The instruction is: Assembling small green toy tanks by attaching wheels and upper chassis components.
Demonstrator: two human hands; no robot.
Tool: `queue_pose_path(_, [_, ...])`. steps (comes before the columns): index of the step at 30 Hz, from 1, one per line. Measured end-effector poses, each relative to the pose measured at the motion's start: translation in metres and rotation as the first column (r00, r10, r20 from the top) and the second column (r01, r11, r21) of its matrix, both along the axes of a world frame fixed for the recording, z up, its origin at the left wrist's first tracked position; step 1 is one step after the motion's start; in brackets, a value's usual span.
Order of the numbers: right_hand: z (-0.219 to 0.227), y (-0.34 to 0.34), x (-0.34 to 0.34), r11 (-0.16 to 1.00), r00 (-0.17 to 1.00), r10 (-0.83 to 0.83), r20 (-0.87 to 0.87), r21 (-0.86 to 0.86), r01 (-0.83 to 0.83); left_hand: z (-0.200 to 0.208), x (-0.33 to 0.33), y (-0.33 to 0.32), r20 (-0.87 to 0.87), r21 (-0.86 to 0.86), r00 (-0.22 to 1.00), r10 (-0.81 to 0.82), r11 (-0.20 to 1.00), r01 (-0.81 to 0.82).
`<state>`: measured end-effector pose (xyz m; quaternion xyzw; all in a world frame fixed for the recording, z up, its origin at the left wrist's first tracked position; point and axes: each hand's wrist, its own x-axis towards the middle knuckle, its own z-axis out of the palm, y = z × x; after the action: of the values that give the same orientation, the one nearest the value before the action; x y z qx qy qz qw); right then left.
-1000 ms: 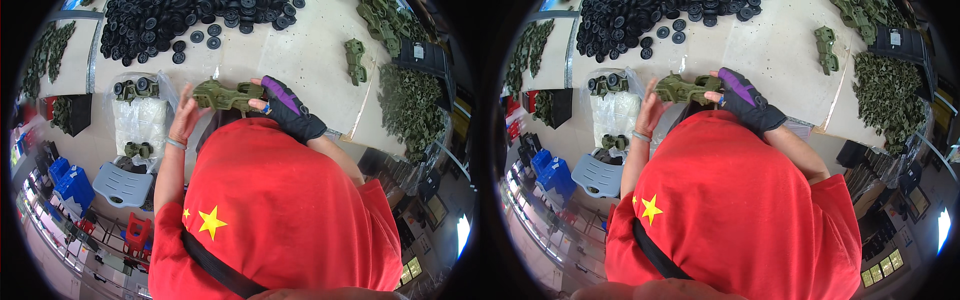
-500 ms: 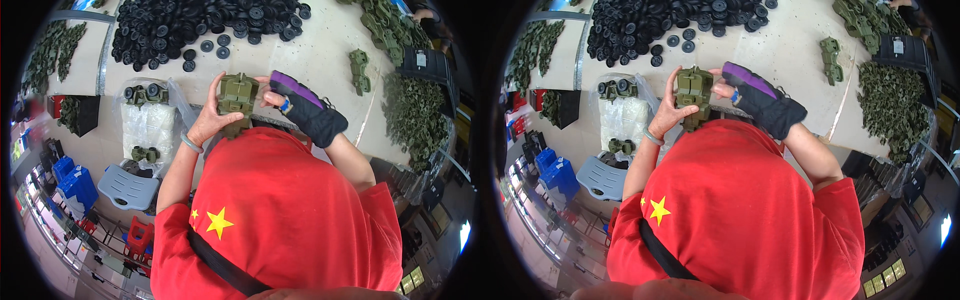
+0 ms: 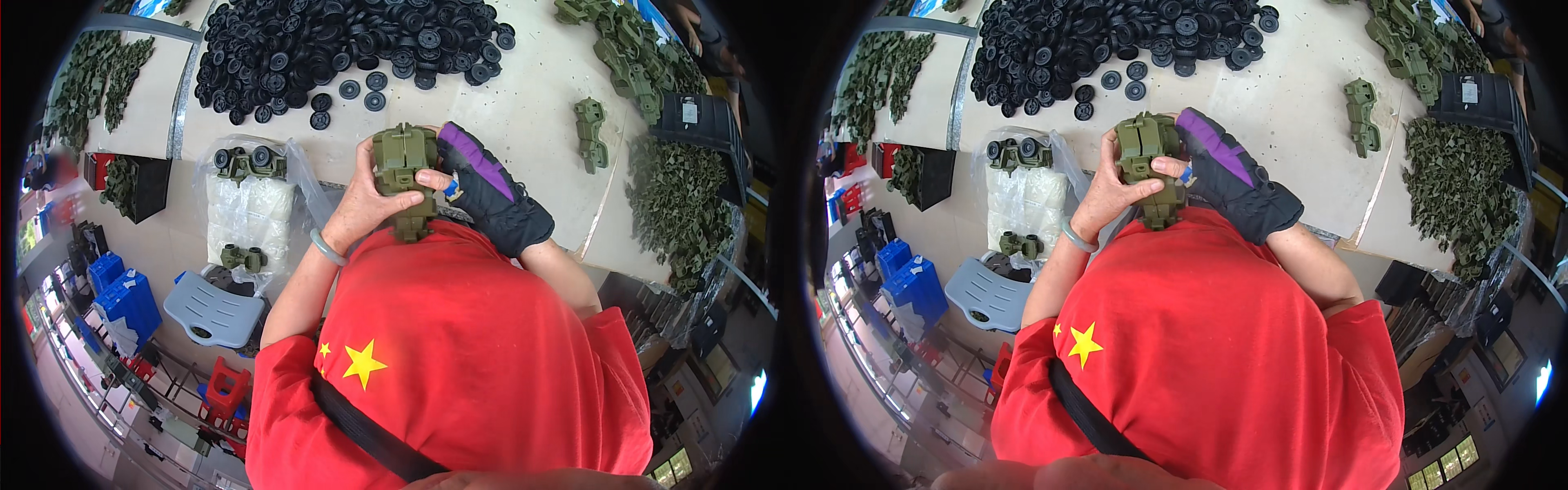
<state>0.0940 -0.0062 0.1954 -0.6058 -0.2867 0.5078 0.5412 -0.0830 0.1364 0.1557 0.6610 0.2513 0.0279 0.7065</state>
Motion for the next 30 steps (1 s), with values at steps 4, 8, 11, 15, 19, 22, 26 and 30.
queue_pose_path(4, [0.021,0.0,0.008,0.996,0.997,0.072,0.003,-0.043,-0.072,0.015,-0.004,0.013,0.068,-0.277,0.997,0.026,0.961,-0.007])
queue_pose_path(8, [0.021,0.004,0.009,0.984,0.99,0.131,-0.05,-0.113,-0.136,0.023,0.002,0.015,0.145,-0.248,0.985,0.095,0.967,-0.056])
queue_pose_path(11, [0.029,0.008,0.008,0.985,0.984,0.149,-0.097,-0.076,-0.157,0.024,0.002,0.014,0.127,-0.256,0.981,0.15,0.96,-0.113])
queue_pose_path(15, [0.021,0.007,0.005,0.987,0.982,0.141,-0.126,-0.061,-0.15,0.017,0.0,0.011,0.091,-0.19,0.983,0.161,0.971,-0.142])
queue_pose_path(19, [0.002,0.005,0.001,0.988,0.991,0.131,0.021,-0.08,-0.129,0.023,0.004,0.01,0.027,-0.309,0.972,0.232,0.927,-0.212])
queue_pose_path(22, [0.002,0.004,-0.001,0.987,0.982,0.138,0.132,-0.102,-0.125,0.038,0.007,0.006,-0.036,-0.384,0.95,0.311,0.873,-0.3])
queue_pose_path(26, [0.005,0.007,-0.001,0.986,0.987,0.152,0.055,-0.078,-0.147,0.043,0.005,0.013,-0.077,-0.423,0.959,0.273,0.862,-0.28])
queue_pose_path(30, [0.0,0.009,-0.013,0.999,0.999,0.05,0.017,0.013,-0.05,0.041,0.007,0.015,-0.045,-0.322,0.953,0.301,0.898,-0.299])
